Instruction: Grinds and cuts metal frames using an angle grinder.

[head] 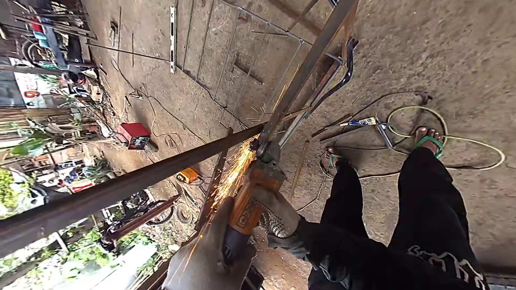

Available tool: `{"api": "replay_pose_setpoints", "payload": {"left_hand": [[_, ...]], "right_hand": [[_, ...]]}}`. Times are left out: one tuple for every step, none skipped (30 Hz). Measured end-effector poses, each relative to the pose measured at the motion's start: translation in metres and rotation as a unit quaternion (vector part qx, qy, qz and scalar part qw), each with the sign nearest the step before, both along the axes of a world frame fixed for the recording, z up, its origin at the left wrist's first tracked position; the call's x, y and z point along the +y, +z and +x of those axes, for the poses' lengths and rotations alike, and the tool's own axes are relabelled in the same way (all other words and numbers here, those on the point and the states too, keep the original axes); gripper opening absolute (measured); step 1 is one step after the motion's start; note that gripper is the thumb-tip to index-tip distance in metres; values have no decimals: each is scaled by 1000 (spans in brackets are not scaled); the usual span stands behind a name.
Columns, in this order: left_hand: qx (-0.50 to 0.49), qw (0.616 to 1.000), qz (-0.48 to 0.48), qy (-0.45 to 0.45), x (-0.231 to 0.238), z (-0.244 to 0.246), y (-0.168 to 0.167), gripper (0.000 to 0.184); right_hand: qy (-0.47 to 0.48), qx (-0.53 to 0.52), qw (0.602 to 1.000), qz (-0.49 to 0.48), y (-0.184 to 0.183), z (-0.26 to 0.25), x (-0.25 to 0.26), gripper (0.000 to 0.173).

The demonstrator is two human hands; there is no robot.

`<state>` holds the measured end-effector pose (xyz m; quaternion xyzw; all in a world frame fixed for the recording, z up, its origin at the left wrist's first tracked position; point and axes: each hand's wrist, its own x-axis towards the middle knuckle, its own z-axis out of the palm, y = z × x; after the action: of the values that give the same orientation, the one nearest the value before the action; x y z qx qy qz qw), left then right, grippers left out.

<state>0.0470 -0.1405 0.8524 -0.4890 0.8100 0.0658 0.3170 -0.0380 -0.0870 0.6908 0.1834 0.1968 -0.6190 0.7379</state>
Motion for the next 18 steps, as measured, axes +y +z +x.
{"api": "replay_pose_setpoints", "payload": {"left_hand": [[1,1000,1,-2,-1,-1,0,94],[2,1000,3,-1,-2,-3,1,94],[2,1000,4,-2,-3,-5,2,94],[1,1000,5,-3,-5,-7,3,94],[-3,1000,9,1,-5,-9,4,95],[-5,1000,12,1,-6,-10,5,95],[-4,1000,13,0,-6,-10,6,95],[-3,1000,18,0,-7,-10,6,95],[-4,1000,22,2,-8,-11,6,95],[-3,1000,24,2,-9,-10,5,95],[-2,1000,25,4,-10,-11,5,95],[-4,1000,27,7,-12,-12,5,95],[-7,1000,29,9,-13,-13,5,95],[-8,999,32,12,-14,-14,5,95],[-8,999,34,14,-15,-15,5,95],[-5,999,34,14,-15,-14,4,96],[1,999,35,13,-16,-13,3,95],[2,999,39,14,-18,-13,3,96]], "right_hand": [[4,3,1000,3,0,-2,0,42],[4,2,1000,3,1,-3,-1,43],[2,2,1000,7,2,-5,-2,43],[1,1,1000,13,4,-6,-2,43],[0,-2,1000,20,5,-8,-3,43],[0,-4,1000,25,6,-9,-4,43],[1,-4,1000,27,7,-9,-4,42],[0,-4,1000,31,8,-9,-4,42],[-1,-4,999,35,8,-9,-5,42],[-3,-3,999,36,8,-9,-5,42],[-3,-4,999,39,9,-9,-6,41],[-2,-3,999,41,10,-11,-7,41],[-4,-3,999,45,11,-12,-8,41],[-8,-2,999,45,11,-13,-9,40],[-10,1,999,47,11,-15,-10,40],[-12,3,999,50,12,-15,-10,39],[-15,3,998,55,13,-15,-11,38],[-17,6,998,57,13,-15,-11,39]]}}
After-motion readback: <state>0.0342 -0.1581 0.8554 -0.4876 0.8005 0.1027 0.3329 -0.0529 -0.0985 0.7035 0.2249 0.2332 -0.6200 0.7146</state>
